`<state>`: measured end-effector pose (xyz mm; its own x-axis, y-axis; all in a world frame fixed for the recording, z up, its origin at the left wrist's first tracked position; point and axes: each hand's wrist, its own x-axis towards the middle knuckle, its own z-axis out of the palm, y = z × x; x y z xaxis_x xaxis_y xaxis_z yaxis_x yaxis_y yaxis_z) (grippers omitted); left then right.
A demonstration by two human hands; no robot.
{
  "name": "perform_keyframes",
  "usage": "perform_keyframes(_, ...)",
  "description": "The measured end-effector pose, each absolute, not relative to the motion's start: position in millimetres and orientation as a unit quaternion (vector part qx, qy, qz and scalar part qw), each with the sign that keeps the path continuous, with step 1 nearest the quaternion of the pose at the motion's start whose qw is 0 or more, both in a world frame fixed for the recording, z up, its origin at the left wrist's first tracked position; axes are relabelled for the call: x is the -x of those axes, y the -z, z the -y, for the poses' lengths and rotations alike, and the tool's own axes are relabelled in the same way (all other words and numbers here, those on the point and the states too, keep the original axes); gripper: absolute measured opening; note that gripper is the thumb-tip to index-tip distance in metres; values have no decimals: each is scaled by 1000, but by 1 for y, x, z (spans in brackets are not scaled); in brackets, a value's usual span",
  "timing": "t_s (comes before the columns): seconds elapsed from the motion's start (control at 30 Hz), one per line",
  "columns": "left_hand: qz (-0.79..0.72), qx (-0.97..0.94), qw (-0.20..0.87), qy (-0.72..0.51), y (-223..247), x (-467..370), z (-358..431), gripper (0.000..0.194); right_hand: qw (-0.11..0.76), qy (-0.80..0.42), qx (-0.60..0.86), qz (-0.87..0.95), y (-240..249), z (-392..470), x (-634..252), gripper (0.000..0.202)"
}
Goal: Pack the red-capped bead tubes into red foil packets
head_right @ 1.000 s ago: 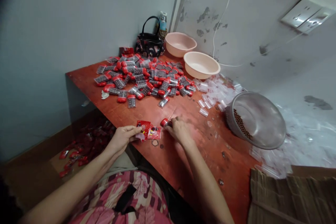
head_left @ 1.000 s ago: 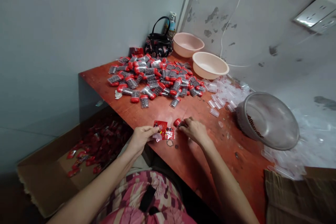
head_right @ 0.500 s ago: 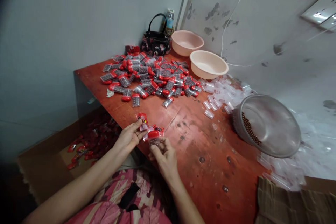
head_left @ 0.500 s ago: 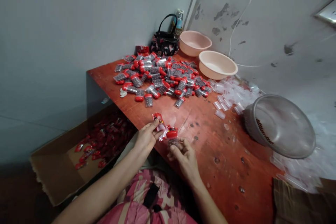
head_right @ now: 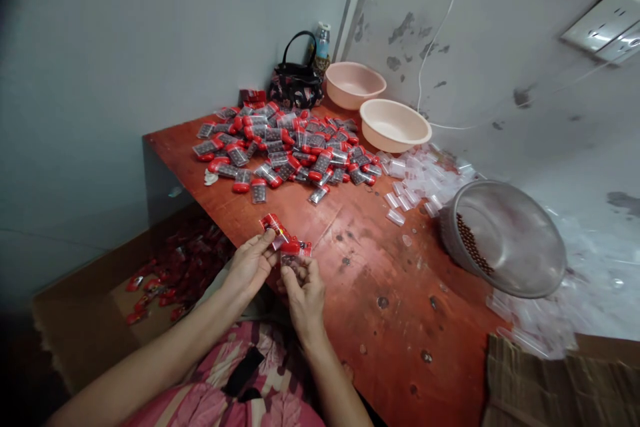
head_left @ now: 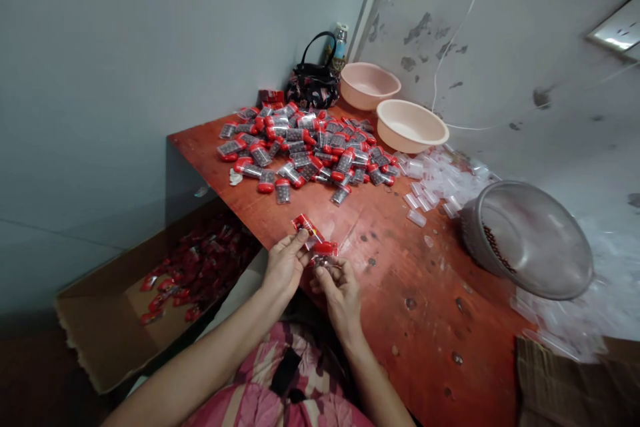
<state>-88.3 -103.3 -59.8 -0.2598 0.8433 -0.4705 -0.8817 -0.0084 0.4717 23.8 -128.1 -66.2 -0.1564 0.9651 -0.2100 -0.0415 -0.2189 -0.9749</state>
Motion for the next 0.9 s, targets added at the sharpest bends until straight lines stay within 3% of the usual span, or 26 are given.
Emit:
perform_keyframes(0.33,-343,38,614,-710,61,88,103,13,424,-577,495,492,68,127,-26,19)
perform_keyframes(0.6,-346,-52,646,-678,57,89,104,16,416,-603,465,498,69,126,-22,16)
perform_keyframes(0.77,-363,-91,660,-652,56,90,106,22,426,-572,481,510,70,124,-24,16)
perform_keyframes(0.9,-395,-124,670,-616,58,89,108,16,423,-540,495,532,71,125,-25,17)
